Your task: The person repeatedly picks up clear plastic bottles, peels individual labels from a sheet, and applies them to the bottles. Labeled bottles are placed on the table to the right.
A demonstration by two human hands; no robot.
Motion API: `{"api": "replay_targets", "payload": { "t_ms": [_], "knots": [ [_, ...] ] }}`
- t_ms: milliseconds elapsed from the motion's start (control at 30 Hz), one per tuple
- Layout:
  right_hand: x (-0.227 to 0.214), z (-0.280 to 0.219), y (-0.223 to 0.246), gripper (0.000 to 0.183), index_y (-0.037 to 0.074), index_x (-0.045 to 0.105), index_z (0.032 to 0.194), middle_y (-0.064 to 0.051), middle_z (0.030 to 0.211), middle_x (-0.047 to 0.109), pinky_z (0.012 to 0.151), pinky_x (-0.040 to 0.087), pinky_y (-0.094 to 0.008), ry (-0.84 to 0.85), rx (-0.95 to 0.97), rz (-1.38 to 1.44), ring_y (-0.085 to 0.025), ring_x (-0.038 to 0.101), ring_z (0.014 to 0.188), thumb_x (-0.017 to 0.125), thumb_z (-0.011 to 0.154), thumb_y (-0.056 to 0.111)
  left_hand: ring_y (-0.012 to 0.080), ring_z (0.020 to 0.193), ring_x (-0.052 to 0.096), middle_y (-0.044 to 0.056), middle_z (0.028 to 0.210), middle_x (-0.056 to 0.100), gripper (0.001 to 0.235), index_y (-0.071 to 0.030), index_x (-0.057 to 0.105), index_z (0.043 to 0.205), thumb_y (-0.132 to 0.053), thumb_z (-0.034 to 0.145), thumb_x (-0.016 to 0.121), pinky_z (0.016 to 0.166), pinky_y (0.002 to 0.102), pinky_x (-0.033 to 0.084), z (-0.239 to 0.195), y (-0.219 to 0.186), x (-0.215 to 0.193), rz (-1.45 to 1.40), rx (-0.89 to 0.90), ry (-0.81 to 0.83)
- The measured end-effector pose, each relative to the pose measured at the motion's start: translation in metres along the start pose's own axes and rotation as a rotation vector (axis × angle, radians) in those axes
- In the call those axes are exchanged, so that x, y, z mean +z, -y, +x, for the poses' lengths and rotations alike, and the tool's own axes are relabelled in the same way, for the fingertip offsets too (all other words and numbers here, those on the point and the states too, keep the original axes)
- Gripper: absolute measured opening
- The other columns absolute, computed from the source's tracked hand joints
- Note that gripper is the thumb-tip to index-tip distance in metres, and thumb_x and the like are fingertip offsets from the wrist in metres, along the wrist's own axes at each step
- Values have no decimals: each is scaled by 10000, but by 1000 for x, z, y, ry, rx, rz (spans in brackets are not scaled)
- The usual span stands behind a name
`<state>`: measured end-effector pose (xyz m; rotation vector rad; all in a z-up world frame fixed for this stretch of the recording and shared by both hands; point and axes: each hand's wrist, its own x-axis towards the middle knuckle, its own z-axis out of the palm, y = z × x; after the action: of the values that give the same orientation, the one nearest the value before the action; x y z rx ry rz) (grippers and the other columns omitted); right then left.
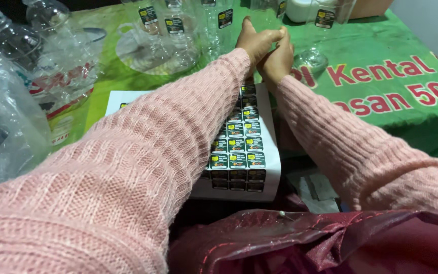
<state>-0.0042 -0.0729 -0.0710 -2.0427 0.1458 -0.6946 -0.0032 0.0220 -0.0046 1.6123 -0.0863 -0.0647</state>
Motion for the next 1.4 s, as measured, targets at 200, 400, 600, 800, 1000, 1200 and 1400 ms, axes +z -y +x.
{"api": "replay_targets", "payload": {
  "t_ms": [200,400,600,800,1000,1200,1400],
  "knots": [
    [15,29,-7,671,88,400,1487,-157,1365,617,1010,493,-362,141,12,53,-260,614,1230,733,954,321,368,1503,278,258,1649,165,1276,-37,2,1598,-409,708,837,1190,428,329,21,13,0,186,47,-125],
    [34,51,-18,514,111,483,1476,-124,1255,711,919,547,-327,145,83,308,-203,697,1103,603,1003,274,401,1537,176,267,1665,81,1298,-65,-18,1613,-501,713,809,1205,455,291,41,25,8,194,20,-200],
    [64,64,-47,463,79,485,1448,-149,1179,729,875,555,-347,152,-35,327,-218,703,1053,578,1027,245,421,1544,129,260,1679,30,1275,-79,-27,1616,-526,736,780,1212,486,259,43,24,3,201,6,-193],
    [102,80,-104,445,77,433,1481,-144,1340,663,1016,562,-367,184,-195,810,-216,672,1212,534,1078,235,414,1561,49,253,1683,-29,1247,-96,-75,1619,-577,787,721,1204,548,215,34,25,2,205,-14,-103],
    [74,71,-74,366,76,546,1410,-154,1236,669,986,543,-378,137,-134,772,-243,662,1145,468,1107,267,403,1522,232,267,1647,185,1216,-56,74,1612,-603,761,750,1210,489,286,22,24,6,232,80,-156],
    [-55,-10,3,280,61,619,1257,-129,1214,609,1046,486,-404,-177,-762,-85,-295,595,1174,699,989,72,378,1357,522,237,1518,483,945,-63,381,1541,-636,827,614,1080,450,421,0,19,32,2,60,-182],
    [-113,-4,16,783,-11,389,1426,-239,1389,408,1127,374,-470,-539,-580,-152,-399,432,1307,928,894,191,359,1260,608,243,1349,665,782,-23,552,1431,-564,869,596,1072,453,427,32,6,83,-316,193,81]
  ]
}}
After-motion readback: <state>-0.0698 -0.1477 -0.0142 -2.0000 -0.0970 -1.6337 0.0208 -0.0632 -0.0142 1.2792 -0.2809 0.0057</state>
